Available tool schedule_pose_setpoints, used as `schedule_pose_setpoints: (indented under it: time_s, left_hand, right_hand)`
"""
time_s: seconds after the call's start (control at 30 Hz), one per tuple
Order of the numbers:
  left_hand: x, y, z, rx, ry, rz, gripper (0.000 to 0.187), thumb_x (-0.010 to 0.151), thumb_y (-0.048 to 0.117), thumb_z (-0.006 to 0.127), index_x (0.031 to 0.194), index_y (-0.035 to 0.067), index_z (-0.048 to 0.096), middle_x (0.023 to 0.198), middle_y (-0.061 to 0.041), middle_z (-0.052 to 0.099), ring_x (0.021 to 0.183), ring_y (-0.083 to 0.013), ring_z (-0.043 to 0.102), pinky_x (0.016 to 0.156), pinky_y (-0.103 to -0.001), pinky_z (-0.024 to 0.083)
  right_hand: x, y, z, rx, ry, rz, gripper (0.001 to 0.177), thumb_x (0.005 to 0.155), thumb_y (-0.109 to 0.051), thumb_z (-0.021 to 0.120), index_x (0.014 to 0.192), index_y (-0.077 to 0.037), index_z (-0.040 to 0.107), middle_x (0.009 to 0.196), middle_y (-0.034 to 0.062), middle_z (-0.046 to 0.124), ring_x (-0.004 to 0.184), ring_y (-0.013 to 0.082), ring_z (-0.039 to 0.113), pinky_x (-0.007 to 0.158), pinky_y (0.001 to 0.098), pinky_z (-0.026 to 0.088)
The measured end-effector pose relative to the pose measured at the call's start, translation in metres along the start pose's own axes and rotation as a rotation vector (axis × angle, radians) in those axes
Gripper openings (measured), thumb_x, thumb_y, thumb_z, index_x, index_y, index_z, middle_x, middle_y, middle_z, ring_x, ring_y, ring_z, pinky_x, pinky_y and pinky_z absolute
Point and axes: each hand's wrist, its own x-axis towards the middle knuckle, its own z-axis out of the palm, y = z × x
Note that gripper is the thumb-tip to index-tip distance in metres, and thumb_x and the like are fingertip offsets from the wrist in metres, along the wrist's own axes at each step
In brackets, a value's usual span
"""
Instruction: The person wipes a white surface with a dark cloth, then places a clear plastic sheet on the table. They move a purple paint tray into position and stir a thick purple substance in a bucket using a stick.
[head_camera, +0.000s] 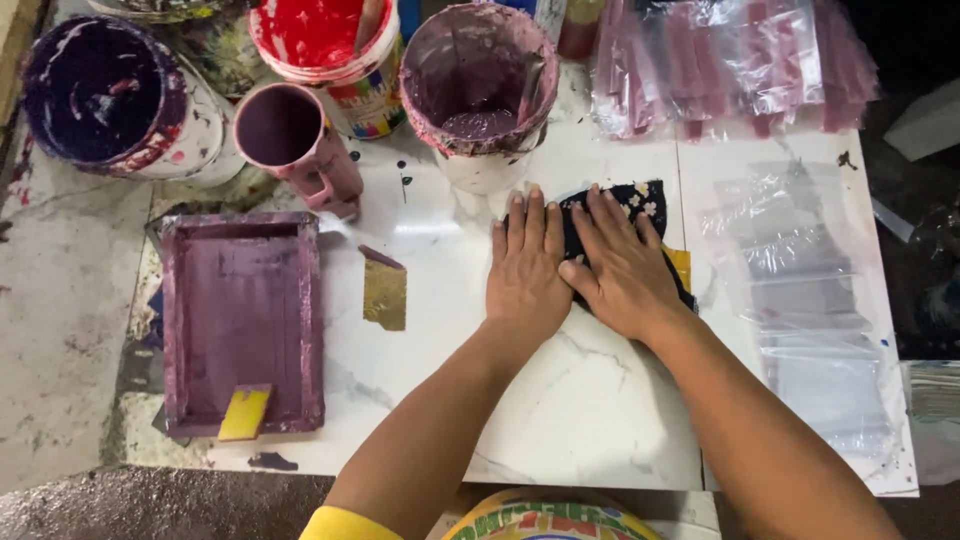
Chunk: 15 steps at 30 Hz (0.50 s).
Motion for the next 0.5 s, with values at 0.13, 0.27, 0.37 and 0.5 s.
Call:
schedule_pose_setpoints:
  time_s: [0.13, 0.27, 0.37, 0.5]
  left_hand:
    - [-0.027, -0.006, -0.011, 0.006, 0.002, 0.006, 0.078, 0.107, 0.047, 0.037, 0.164, 0.001, 0.010, 0.171, -0.023, 0.003, 0.158, -0.0407, 0.002, 0.126, -0.056, 0.010]
    - [-0.080, -0.020, -0.020, -0.055, -0.065, 0.025, 0.085, 0.102, 0.046, 0.048, 0.163, -0.001, 0.011, 0.171, -0.026, 0.003, 0.158, -0.0430, 0.002, 0.125, -0.058, 0.012]
    - [-0.118, -0.031, -0.019, -0.080, -0.130, 0.011, 0.088, 0.100, 0.050, 0.049, 0.163, 0.000, 0.012, 0.171, -0.026, 0.004, 0.158, -0.0425, 0.002, 0.124, -0.058, 0.011]
    - [-0.180, -0.052, 0.013, -0.015, 0.131, 0.014, 0.075, 0.105, 0.042, 0.029, 0.161, -0.004, 0.010, 0.170, -0.025, 0.002, 0.156, -0.0394, 0.001, 0.122, -0.052, 0.008]
  right_hand:
    - [-0.018, -0.016, -0.002, -0.026, -0.024, -0.031, 0.090, 0.099, -0.075, 0.023, 0.166, -0.015, 0.015, 0.173, 0.0169, 0.008, 0.159, 0.0327, 0.008, 0.123, 0.0608, 0.007]
    - [-0.048, -0.054, -0.005, -0.171, -0.070, -0.139, 0.090, 0.094, -0.071, 0.039, 0.165, -0.021, 0.019, 0.171, 0.0198, 0.013, 0.157, 0.0374, 0.013, 0.119, 0.0629, 0.019]
    - [-0.069, -0.081, -0.009, -0.183, -0.100, -0.258, 0.092, 0.091, -0.070, 0.052, 0.165, -0.025, 0.021, 0.169, 0.0212, 0.018, 0.154, 0.0425, 0.018, 0.115, 0.0662, 0.025]
    - [-0.100, -0.126, -0.022, -0.140, -0.327, -0.365, 0.086, 0.098, -0.070, 0.039, 0.163, -0.025, 0.004, 0.170, 0.0070, -0.009, 0.154, 0.0310, -0.010, 0.120, 0.0586, -0.005]
